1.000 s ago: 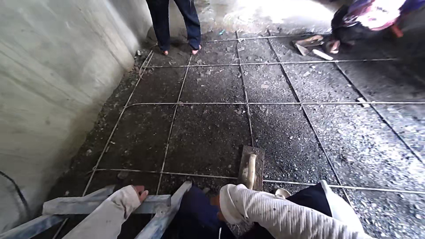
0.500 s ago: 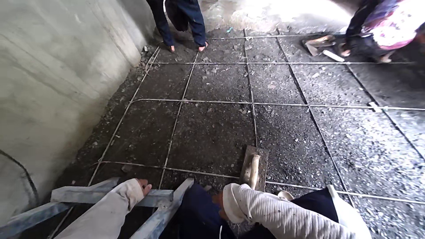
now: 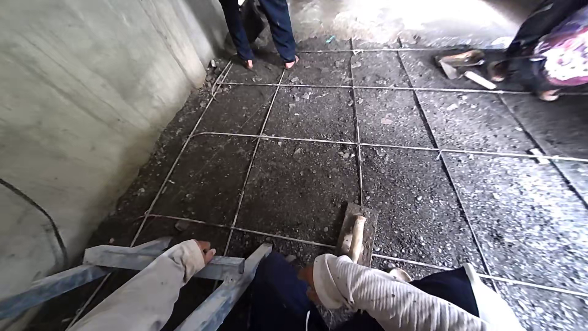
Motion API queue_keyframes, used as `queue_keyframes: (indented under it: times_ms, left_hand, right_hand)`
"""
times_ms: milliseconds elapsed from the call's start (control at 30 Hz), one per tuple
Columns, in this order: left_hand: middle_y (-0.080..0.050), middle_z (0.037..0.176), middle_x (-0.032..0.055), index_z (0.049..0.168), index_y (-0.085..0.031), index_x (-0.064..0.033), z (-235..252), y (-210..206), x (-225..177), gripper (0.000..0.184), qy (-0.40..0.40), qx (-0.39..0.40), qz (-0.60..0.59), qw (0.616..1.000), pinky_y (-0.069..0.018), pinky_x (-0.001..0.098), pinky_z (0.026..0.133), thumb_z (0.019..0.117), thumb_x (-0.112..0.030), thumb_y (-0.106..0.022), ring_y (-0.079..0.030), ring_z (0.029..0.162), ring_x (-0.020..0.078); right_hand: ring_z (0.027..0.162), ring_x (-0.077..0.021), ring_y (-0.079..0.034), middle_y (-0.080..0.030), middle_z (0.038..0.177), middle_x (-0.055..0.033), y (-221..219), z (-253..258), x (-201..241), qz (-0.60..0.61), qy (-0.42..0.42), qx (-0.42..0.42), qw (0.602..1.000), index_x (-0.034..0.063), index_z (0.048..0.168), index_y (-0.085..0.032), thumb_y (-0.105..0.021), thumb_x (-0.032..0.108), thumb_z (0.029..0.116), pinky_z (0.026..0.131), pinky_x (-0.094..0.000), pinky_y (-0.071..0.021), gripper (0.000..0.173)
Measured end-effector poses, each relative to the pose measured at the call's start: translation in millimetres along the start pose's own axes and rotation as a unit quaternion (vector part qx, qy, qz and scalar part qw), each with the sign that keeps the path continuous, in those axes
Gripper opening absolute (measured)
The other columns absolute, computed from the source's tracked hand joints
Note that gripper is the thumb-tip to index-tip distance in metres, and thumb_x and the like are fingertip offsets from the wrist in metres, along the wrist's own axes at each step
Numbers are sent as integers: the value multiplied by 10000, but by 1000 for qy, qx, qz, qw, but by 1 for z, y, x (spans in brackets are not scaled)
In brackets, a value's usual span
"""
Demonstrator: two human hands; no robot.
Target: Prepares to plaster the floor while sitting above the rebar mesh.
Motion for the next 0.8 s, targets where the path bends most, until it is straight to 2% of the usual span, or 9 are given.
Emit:
queue_keyframes:
  times_ms: [200,333,500,800]
  left_hand:
    - [-695,1226,230,1239,-677,-34,16,-11,8,593,-9,-16,-8,1000,-469,591,1061,1069,-526,-393,-642,1219,381]
    - [-699,1221,223,1240,-677,-32,16,-12,9,590,-9,-18,-7,1000,-472,588,1062,1069,-522,-396,-647,1215,368]
    - [-692,1245,218,1263,-663,-36,5,-3,2,585,-4,-1,-1,1000,-467,570,1072,1078,-514,-381,-639,1235,352]
    - [-691,1243,218,1259,-660,-26,-2,4,-1,563,0,-3,-14,1000,-469,556,1072,1083,-491,-396,-644,1228,347]
  right_hand:
    - [1419,-420,-461,-484,1501,-315,7,-12,14,41,-11,-11,999,-97,1478,-451,-520,169,1076,1198,-540,-328,487]
    - [1383,-456,-490,-513,1463,-331,-1,0,5,-6,12,-8,1000,-91,1451,-488,-575,181,1046,1165,-610,-343,495]
    - [1391,-435,-483,-509,1471,-319,5,-7,15,20,13,-29,999,-95,1441,-494,-578,151,1041,1176,-565,-337,477]
    - [1372,-460,-501,-514,1451,-343,8,-12,5,-3,-25,-11,1000,-107,1455,-466,-593,183,1042,1163,-601,-344,520]
Point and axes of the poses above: each hand's wrist, its own z-axis towards the middle knuckle, its own y-axis out of the back of the hand, x = y × z, the point moved 7 cm from there along z, towards the middle knuckle
